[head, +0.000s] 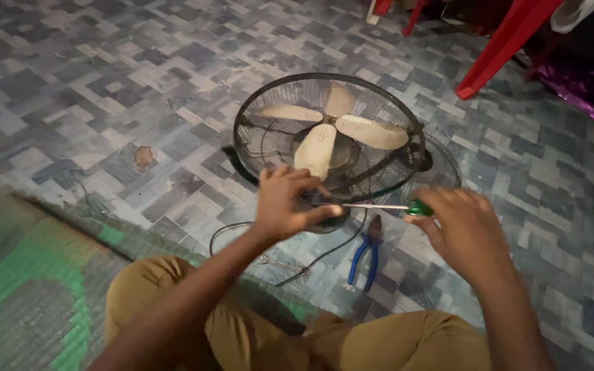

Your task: The person uses a screwdriver to tighten screws on the front grille of an electric fan. They rotate the fan head to access different screw locations and continue securing the grille throughout the clip.

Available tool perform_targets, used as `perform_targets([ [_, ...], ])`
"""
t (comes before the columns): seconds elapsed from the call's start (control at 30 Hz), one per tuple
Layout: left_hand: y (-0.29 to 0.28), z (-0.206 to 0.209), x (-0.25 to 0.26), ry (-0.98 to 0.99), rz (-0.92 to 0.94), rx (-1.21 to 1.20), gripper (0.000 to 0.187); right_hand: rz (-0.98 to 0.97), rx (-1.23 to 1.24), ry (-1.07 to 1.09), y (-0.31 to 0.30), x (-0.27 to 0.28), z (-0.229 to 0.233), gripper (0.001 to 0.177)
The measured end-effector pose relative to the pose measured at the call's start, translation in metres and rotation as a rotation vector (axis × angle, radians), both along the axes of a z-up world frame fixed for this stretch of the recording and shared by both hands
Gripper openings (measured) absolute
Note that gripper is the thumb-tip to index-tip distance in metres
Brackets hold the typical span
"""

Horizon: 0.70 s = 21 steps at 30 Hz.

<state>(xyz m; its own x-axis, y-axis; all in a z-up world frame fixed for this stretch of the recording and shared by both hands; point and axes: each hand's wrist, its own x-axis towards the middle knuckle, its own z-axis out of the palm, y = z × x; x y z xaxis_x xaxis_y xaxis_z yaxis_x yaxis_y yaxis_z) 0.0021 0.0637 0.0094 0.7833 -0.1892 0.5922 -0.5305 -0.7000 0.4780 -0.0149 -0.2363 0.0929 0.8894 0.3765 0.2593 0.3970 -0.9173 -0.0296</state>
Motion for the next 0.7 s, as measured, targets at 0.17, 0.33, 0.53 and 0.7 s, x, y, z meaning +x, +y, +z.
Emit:
perform_targets([
  [0.17, -0.066, 0.008, -0.009, -0.028, 0.17, -0.099, 0.045, -0.117, -0.031, -0.082, -0.032, -0.007, -0.008, 0.029],
  [0.33, -0.114, 0.017, -0.009, -0.006, 0.275, -0.251, 0.041, -0.415, -0.04, 0.038, -0.048, -0.023, -0.008, 0.031],
  [0.53, -0.132, 0.014, -0.007, -0.091, 0.296, -0.282, 0.033, -0.58, 0.678, 0.045, -0.039, -0.027, -0.019, 0.024],
  [0.7, -0.131, 0.011, -0.004, -0.11, 0.31, -0.235, 0.031, -0.341, 1.095, 0.228, 0.006, 0.015, -0.056, 0.017],
])
